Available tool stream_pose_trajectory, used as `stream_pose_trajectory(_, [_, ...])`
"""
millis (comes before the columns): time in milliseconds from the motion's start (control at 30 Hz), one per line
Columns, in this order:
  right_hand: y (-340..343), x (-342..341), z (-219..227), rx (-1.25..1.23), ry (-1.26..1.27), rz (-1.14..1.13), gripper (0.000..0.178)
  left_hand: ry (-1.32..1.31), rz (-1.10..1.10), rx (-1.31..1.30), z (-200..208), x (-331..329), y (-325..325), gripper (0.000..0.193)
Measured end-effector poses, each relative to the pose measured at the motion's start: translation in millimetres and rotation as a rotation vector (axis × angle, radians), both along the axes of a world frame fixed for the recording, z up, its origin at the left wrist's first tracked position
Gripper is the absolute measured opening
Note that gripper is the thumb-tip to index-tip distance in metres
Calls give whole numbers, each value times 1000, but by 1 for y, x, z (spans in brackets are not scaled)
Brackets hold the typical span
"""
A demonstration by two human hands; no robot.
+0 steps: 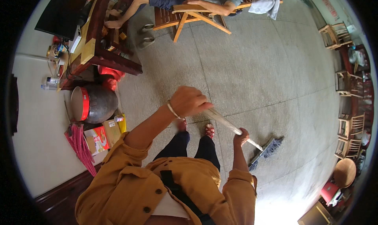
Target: The person mops a tiled floor using a string mop, moving back and forth across the room and around furniture. The person navigates around chairs, a fan, and a scooter while cleaning the floor surface.
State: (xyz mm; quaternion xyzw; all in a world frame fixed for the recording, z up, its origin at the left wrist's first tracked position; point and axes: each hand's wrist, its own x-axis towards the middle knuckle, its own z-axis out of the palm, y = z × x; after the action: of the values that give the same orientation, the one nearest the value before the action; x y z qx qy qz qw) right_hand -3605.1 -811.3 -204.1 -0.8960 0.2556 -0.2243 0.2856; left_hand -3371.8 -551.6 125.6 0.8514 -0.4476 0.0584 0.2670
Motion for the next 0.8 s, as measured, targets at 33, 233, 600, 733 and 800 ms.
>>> stream_pose_trajectory(33, [10,12,3,33,-14,29,16,13,18,24,4,3,17,28])
stream_pose_trajectory(233, [147,128,67,64,289,246,18,-83,319,1,33,6,177,27])
stream_pose_trajectory(600, [386,252,86,75,43,1054,23,33,1163,271,77,-154,372,15])
stream_pose_trajectory(733, [456,259,80,-93,144,1297,18,40,1249,375,76,-216,390,15])
stream_pose_trajectory(800, [498,241,80,-131,136,1392,12,59,1299,382,91,-249,399,14])
